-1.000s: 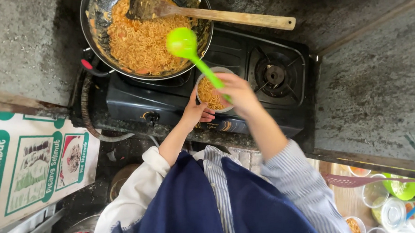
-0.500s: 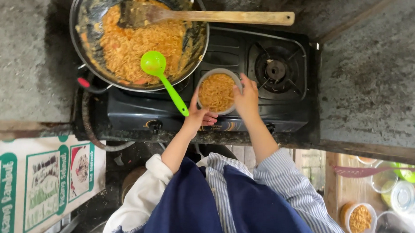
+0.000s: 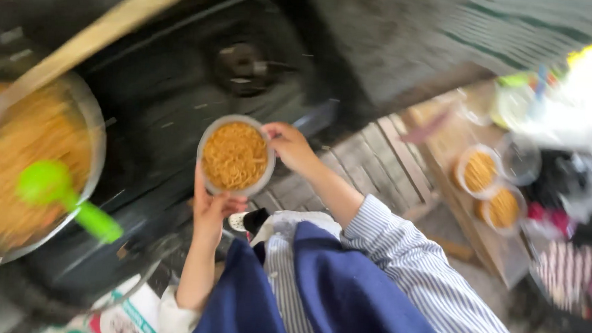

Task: The person scoops cooked noodles from a wok into multiple clear plastic bowls using a green plastic spoon and a wooden spatula. The bowls are placed on a nearby table. The person repeats this process for several bowls.

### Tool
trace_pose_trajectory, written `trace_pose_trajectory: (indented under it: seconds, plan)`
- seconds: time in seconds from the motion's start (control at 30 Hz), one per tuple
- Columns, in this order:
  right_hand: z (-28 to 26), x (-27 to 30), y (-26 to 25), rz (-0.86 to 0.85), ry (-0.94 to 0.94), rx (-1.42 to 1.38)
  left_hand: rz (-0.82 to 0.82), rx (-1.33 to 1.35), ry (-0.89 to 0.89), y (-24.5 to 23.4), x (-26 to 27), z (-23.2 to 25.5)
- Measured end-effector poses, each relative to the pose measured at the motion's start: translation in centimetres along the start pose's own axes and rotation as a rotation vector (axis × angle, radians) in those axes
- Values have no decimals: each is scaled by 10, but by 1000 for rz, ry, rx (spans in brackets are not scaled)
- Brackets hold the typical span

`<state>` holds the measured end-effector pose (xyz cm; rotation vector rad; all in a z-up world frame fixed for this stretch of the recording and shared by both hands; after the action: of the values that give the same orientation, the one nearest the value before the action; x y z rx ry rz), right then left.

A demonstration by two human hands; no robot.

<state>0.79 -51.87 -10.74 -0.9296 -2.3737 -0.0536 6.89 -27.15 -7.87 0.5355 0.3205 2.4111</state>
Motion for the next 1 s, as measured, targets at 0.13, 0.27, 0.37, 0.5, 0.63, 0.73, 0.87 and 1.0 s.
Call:
trace_pose_trajectory:
  seconds: [0.13, 0.27, 0.37, 0.5, 0.63, 0.73, 0.87, 1.0]
  plan:
    - [61, 38, -119, 122, 21, -44, -191, -25, -90, 72, -3, -67]
    - [112, 93, -240, 177, 98, -71, -417, -81, -213, 173, 10, -123]
    - [147, 128, -325, 288, 217, -81, -536, -75, -316, 249, 21, -174]
    - [195, 131, -422, 394, 295, -69, -611, -72, -407, 345, 26, -236]
    - [167, 115, -489, 434, 264, 21, -639, -168, -378, 415, -4, -274]
    - [165, 85, -518, 406, 265, 113, -560, -161, -361, 442, -35, -304]
    - [204, 27, -548, 436, 321, 175, -484, -177, -324, 444, -79, -363]
    - [205, 5, -563, 431, 327, 233, -445, -190, -332, 457, -90, -354]
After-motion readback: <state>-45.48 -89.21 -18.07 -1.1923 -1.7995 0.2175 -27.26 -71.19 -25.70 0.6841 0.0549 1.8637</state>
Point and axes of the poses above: each hand's wrist, its own x-axis away from the middle knuckle, its own y-axis out of the palm, z = x × y, the point moved 7 cm from there along -x, towards the middle knuckle, and after that the axes turned 11 degrees about y, right-handed, at the moved point
